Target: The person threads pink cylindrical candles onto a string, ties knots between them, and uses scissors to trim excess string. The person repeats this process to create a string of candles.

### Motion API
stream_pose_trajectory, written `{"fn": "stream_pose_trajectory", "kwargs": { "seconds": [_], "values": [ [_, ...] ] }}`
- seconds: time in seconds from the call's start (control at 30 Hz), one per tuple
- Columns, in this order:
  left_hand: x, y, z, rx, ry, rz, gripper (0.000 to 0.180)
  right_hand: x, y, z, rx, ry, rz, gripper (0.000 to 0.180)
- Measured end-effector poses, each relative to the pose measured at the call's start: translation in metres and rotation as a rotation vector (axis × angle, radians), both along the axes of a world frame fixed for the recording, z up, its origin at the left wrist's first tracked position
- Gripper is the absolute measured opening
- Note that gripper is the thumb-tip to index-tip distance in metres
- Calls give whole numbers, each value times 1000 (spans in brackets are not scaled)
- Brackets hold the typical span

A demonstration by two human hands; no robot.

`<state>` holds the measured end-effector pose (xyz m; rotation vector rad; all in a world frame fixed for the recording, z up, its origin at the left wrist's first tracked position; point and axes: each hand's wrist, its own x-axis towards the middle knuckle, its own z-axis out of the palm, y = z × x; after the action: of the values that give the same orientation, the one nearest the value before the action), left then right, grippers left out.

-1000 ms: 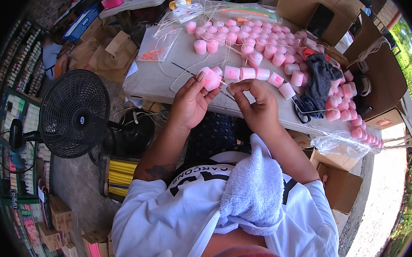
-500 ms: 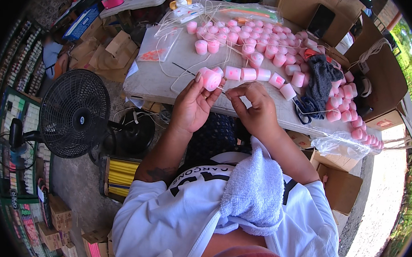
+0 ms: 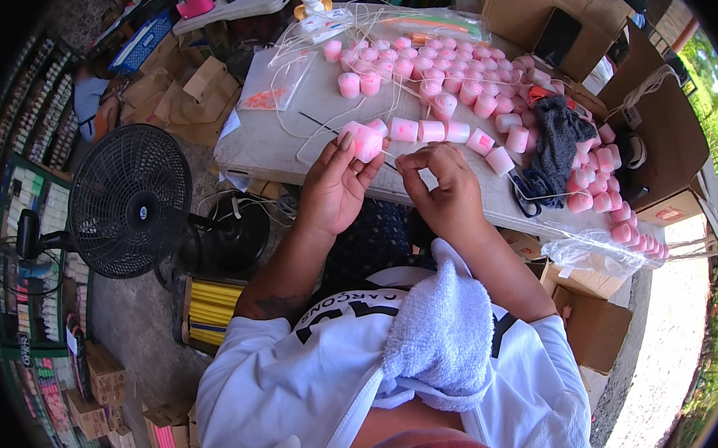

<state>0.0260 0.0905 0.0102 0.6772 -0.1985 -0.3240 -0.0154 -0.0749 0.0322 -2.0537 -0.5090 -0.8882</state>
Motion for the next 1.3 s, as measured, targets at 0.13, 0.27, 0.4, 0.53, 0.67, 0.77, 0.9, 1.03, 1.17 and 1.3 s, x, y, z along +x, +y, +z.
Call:
{"fn": "stream_pose_trajectory", "kwargs": {
  "seconds": [0.13, 0.27, 0.4, 0.53, 0.67, 0.77, 0.9, 1.03, 1.17, 1.3],
  "values": [
    [-1, -1, 1, 12, -22, 20, 28, 0, 0, 0, -3, -8, 9, 13],
    [-2, -4, 0, 37, -37, 51, 25, -1, -1, 4, -55, -10, 7, 12],
    [-3, -9, -2, 22, -61, 15, 25, 3, -1, 0, -21, 9, 26, 14],
    [-4, -10, -2, 16, -27, 21, 25, 1, 3, 0, 152, 91, 24, 16],
    [-2, -8, 3, 36, -35, 87, 26, -5, -2, -12, 196, 161, 24, 16],
    [-4, -9, 4, 30, -53, 99, 26, -5, -7, -24, 135, 173, 24, 13],
    [-5, -10, 1, 30, -91, 82, 27, -2, -9, -25, 13, 145, -10, 9],
    [-7, -13, 0, 79, -187, 157, 32, -1, -7, -19, -68, 135, -38, 9],
    [-9, -17, -1, 225, -304, 197, 40, 1, -4, -15, -108, 82, -57, 10],
    [-10, -19, -3, 296, -351, 205, 44, 8, -6, -20, -68, 54, -34, 16]
  ]
}}
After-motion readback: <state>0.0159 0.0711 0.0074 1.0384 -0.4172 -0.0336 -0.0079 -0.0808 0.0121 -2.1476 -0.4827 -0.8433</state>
